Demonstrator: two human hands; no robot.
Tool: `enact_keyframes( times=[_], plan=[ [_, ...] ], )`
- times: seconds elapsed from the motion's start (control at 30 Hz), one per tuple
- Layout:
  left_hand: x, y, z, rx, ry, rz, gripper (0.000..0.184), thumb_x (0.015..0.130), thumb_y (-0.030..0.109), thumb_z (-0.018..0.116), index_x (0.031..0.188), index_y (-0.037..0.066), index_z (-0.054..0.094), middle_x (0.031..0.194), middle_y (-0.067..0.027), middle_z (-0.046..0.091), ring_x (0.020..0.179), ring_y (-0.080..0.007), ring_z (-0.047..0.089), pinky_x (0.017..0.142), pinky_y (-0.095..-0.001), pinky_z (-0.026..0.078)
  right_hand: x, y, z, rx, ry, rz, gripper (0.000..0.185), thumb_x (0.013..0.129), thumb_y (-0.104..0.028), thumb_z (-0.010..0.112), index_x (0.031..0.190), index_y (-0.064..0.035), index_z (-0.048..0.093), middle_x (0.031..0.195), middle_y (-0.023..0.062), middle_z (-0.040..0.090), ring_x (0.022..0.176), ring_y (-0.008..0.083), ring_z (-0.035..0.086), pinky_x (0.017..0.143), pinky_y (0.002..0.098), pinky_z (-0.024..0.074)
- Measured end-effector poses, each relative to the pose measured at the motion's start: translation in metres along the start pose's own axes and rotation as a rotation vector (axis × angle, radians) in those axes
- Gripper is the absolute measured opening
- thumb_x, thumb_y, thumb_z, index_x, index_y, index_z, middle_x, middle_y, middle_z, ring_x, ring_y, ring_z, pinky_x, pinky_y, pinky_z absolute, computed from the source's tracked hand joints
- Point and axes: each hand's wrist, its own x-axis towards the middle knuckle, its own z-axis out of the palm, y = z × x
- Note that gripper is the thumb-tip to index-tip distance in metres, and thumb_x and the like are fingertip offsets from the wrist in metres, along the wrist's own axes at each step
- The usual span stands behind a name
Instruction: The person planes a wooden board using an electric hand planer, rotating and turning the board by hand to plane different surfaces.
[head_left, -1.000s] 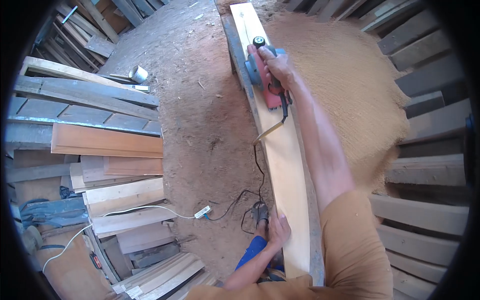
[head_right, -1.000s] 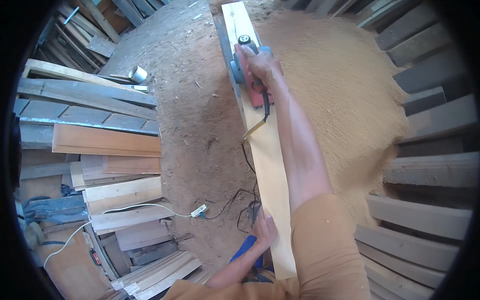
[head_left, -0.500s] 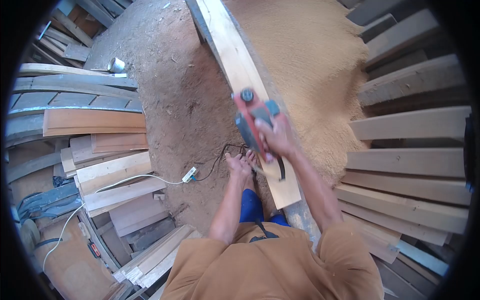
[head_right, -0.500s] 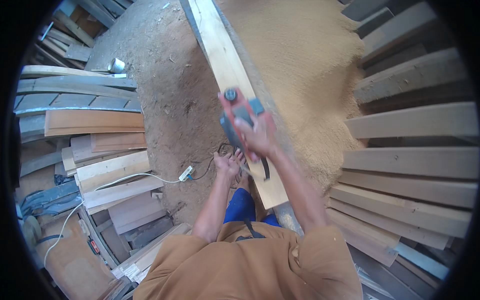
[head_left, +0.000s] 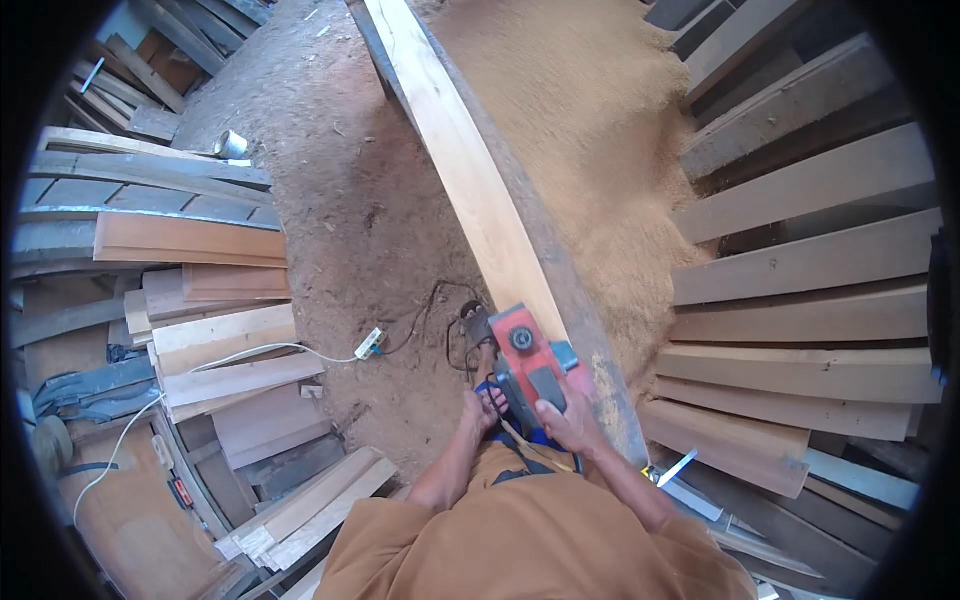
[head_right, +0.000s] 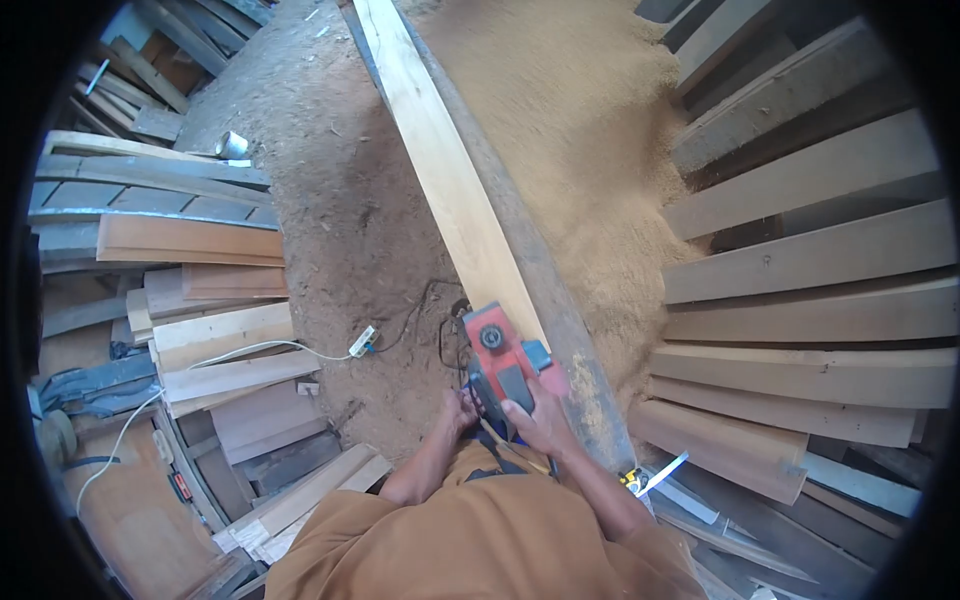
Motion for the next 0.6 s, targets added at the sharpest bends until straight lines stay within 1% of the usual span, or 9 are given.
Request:
enact_keyframes(
  times=[0.03,0.07,0.1,0.2,0.23,0.33,0.5,0.57,0.6],
  plan=[
    [0.001,0.015,0.006,-0.011,-0.001,0.051,0.08,0.1,0.075,0.017,0.106,0.005,0.054,0.092,-0.0095,0.061,0.078,-0.0291,0.059,0.082,-0.0485,0.05,0.018,-0.012,0.001,-0.006,0.0,-0.007,0.06,0.092,-0.047,0.066,0.122,0.0052,0.062,0.105,0.0257,0.069,0.099,0.036,0.069,0.089,0.0443,0.0523],
    [0.0,0.03,0.009,-0.022,-0.003,0.101,0.08,0.1,0.075,0.017,0.105,0.004,0.055,0.092,-0.0096,0.062,0.078,-0.0296,0.059,0.084,-0.049,0.05,0.039,-0.022,0.003,0.001,0.016,-0.045,0.059,0.092,-0.047,0.065,0.12,0.0054,0.062,0.103,0.0254,0.069,0.096,0.0356,0.069,0.088,0.0441,0.0524],
    [0.005,0.05,-0.002,-0.054,-0.21,0.101,0.08,0.101,0.074,0.017,0.102,0.004,0.056,0.086,-0.0095,0.061,0.078,-0.0307,0.059,0.083,-0.0493,0.05,0.06,-0.034,0.005,0.009,0.024,-0.072,0.059,0.093,-0.048,0.065,0.117,0.0056,0.063,0.099,0.0247,0.069,0.093,0.0348,0.069,0.086,0.0437,0.0526],
    [-0.024,0.1,0.05,-0.151,-0.017,0.234,0.083,0.1,0.074,0.008,0.094,0.004,0.054,0.076,-0.0072,0.052,0.073,-0.0279,0.052,0.081,-0.0442,0.051,0.125,-0.072,0.009,0.034,0.041,-0.14,0.058,0.094,-0.05,0.065,0.108,0.0065,0.064,0.089,0.0222,0.069,0.084,0.0316,0.068,0.08,0.0418,0.0529],
    [-0.023,0.117,0.053,-0.194,-0.104,0.271,0.079,0.102,0.071,0.013,0.092,0.004,0.053,0.079,-0.0082,0.055,0.075,-0.0283,0.054,0.081,-0.0434,0.049,0.148,-0.084,0.01,0.031,0.045,-0.141,0.058,0.094,-0.051,0.065,0.105,0.0065,0.064,0.086,0.0208,0.068,0.082,0.0301,0.067,0.078,0.0413,0.0529],
    [-0.016,0.161,0.089,-0.285,0.053,0.343,0.075,0.103,0.07,0.02,0.099,0.004,0.056,0.084,-0.0099,0.059,0.079,-0.03,0.058,0.082,-0.0487,0.05,0.217,-0.12,0.014,0.037,0.055,-0.17,0.06,0.095,-0.053,0.064,0.099,0.0064,0.064,0.08,0.0176,0.067,0.077,0.026,0.066,0.075,0.0401,0.0528],
    [-0.035,0.21,0.175,-0.291,0.027,0.386,0.073,0.104,0.068,0.023,0.102,0.003,0.057,0.084,-0.0095,0.059,0.078,-0.0287,0.058,0.077,-0.0441,0.049,0.326,-0.176,0.021,0.051,0.105,-0.267,0.06,0.095,-0.054,0.064,0.095,0.0058,0.064,0.075,0.0138,0.066,0.07,0.0214,0.066,0.067,0.0384,0.0527],
    [-0.029,0.217,0.209,-0.268,0.044,0.399,0.073,0.104,0.069,0.025,0.104,0.005,0.06,0.085,-0.0081,0.059,0.076,-0.0256,0.056,0.073,-0.0394,0.048,0.364,-0.202,0.022,0.074,0.088,-0.218,0.059,0.095,-0.054,0.064,0.093,0.005,0.064,0.071,0.0117,0.065,0.064,0.0195,0.065,0.061,0.0369,0.0521],
    [-0.013,0.216,0.215,-0.199,0.023,0.407,0.073,0.104,0.068,0.025,0.105,0.004,0.061,0.086,-0.0082,0.06,0.078,-0.026,0.057,0.075,-0.0402,0.048,0.384,-0.214,0.023,0.085,0.079,-0.192,0.059,0.096,-0.054,0.064,0.092,0.0047,0.064,0.069,0.0106,0.065,0.061,0.0186,0.065,0.059,0.0362,0.0518]
  ],
)
